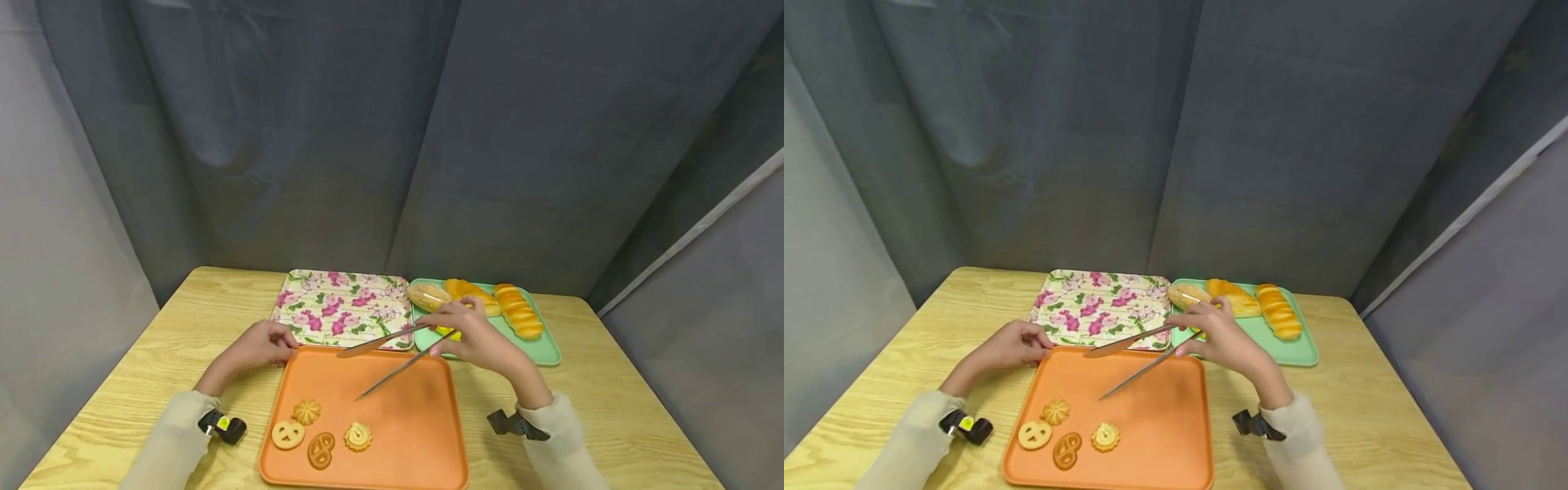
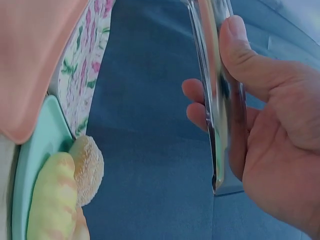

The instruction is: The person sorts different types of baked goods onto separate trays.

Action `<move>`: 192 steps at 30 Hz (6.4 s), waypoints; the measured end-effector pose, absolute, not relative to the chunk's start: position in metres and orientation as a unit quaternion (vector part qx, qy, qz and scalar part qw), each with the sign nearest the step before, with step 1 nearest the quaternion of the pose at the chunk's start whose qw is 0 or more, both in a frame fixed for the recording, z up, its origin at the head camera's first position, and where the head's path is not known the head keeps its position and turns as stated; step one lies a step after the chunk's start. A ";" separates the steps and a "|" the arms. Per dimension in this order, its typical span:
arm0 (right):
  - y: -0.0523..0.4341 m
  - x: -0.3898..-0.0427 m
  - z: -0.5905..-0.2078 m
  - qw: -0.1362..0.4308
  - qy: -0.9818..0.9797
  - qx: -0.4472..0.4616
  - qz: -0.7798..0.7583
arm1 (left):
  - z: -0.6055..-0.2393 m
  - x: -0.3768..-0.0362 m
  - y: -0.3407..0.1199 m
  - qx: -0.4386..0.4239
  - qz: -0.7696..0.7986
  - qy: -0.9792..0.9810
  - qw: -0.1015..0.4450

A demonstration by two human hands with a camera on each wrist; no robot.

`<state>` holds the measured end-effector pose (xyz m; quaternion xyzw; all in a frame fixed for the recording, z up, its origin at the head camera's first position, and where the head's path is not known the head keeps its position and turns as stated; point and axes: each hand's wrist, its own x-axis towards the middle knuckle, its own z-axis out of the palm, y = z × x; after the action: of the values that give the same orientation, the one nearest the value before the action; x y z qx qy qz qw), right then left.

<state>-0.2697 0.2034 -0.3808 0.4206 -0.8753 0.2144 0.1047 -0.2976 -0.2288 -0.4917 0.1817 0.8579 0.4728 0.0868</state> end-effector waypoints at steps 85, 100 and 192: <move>0.176 -0.258 -0.400 0.067 -0.861 0.481 0.151 | -0.481 -0.297 -0.223 0.134 0.475 0.864 0.099; 0.181 -0.259 -0.397 0.097 -0.861 0.472 0.161 | -0.482 -0.299 -0.224 0.133 0.464 0.871 0.095; 0.164 -0.343 -0.454 0.353 -0.921 0.161 0.019 | -0.483 -0.297 -0.225 0.139 0.473 0.865 0.092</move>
<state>-0.3428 0.1643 -0.4536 0.1610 -0.9214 0.0186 0.3533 -0.2970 -0.2248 -0.4826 0.1394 0.8654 0.4725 0.0917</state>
